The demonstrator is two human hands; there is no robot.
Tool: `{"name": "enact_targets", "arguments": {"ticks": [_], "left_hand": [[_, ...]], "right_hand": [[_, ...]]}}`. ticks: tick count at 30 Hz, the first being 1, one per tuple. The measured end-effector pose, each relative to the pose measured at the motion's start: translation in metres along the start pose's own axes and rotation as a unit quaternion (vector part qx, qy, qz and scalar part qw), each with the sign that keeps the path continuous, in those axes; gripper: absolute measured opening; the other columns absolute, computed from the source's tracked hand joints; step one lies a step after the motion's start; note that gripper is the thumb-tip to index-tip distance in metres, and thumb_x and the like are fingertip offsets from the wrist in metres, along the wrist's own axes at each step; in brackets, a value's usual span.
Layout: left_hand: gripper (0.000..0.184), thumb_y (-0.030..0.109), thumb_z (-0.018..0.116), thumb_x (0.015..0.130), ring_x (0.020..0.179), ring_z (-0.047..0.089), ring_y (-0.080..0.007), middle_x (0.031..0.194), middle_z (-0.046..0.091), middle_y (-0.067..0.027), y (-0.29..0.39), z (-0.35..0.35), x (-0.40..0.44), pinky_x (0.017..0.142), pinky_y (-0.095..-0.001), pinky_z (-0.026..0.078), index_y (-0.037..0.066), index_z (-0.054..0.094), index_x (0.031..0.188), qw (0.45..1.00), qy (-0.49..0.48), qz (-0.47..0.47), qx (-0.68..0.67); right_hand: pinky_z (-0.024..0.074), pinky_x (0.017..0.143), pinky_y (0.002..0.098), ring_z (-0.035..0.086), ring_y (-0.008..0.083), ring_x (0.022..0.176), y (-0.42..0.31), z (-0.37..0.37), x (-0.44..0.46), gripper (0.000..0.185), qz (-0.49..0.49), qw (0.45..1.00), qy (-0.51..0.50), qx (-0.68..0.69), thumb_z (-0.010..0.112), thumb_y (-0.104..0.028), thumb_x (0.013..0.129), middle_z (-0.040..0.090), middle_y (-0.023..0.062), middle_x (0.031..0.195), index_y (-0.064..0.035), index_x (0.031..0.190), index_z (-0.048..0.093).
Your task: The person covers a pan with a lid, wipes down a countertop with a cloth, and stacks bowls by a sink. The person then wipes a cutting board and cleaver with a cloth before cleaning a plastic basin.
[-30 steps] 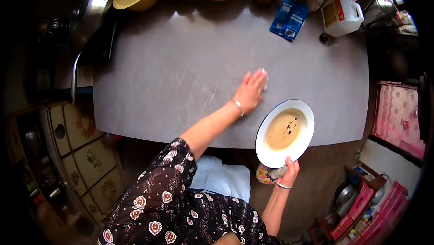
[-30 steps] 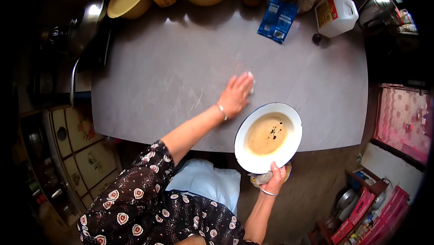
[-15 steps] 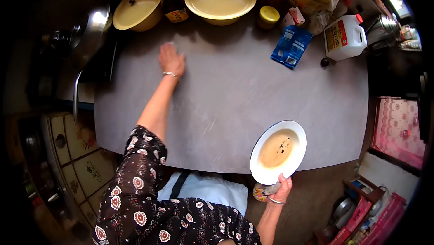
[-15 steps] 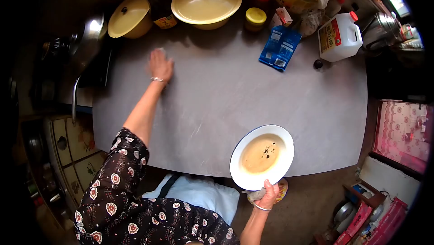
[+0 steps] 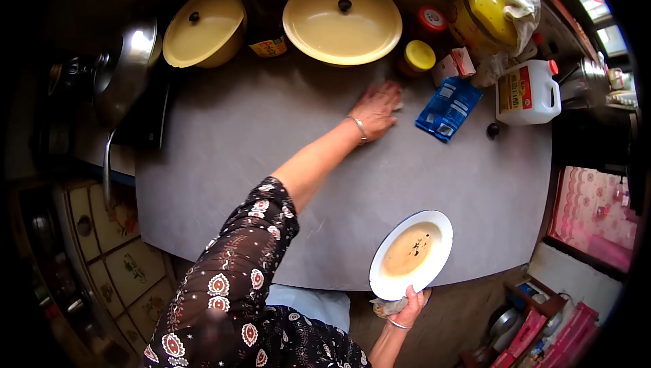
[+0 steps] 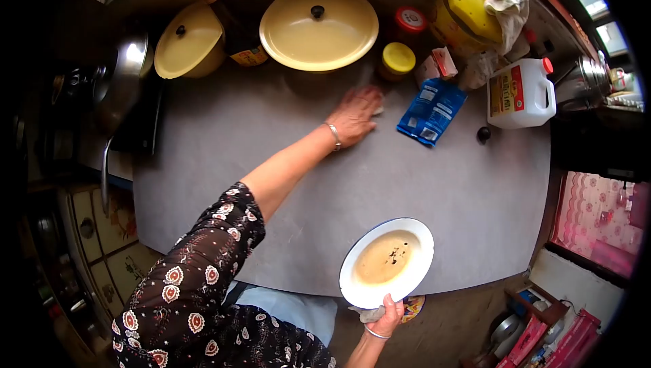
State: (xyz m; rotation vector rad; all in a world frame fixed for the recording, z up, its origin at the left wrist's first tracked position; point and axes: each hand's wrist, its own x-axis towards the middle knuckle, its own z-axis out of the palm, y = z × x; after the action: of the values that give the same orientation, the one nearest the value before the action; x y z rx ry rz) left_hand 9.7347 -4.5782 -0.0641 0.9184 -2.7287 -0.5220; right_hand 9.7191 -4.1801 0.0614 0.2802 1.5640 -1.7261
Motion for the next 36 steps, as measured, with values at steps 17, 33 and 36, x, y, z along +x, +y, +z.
{"name": "enact_targets", "arguments": {"ticks": [17,33,36], "left_hand": [[0.047,0.022,0.056,0.077,0.119,0.036,-0.0332,0.127,0.04,-0.0161,-0.132,-0.062,-0.054,0.098,-0.0406,0.031,0.004,0.046,0.12,0.972,0.179,-0.147,0.033],[0.055,0.033,0.051,0.082,0.13,0.023,-0.0302,0.14,0.029,-0.0093,-0.188,-0.091,-0.078,0.103,-0.0475,0.022,0.013,0.036,0.132,0.976,0.039,-0.194,0.091],[0.055,0.032,0.053,0.081,0.127,0.028,-0.0332,0.138,0.031,-0.0125,-0.208,-0.097,-0.061,0.102,-0.0437,0.026,0.01,0.038,0.13,0.977,0.04,-0.199,0.061]], "right_hand": [[0.0463,0.08,0.0336,0.057,0.0226,0.09,0.013,0.009,-0.007,0.038,0.004,1.0,0.009,-0.024,0.06,-0.015,0.075,0.058,0.0121,0.101,0.0055,0.107,0.052],[0.0464,0.082,0.0346,0.057,0.0245,0.092,0.024,0.015,-0.035,0.045,-0.026,0.999,0.007,-0.041,0.06,-0.016,0.075,0.057,0.014,0.105,0.0074,0.112,0.048],[0.0464,0.082,0.0345,0.057,0.0247,0.092,0.028,0.017,-0.034,0.045,-0.022,0.999,0.013,-0.038,0.059,-0.015,0.075,0.057,0.0144,0.104,0.0077,0.112,0.048]]}}
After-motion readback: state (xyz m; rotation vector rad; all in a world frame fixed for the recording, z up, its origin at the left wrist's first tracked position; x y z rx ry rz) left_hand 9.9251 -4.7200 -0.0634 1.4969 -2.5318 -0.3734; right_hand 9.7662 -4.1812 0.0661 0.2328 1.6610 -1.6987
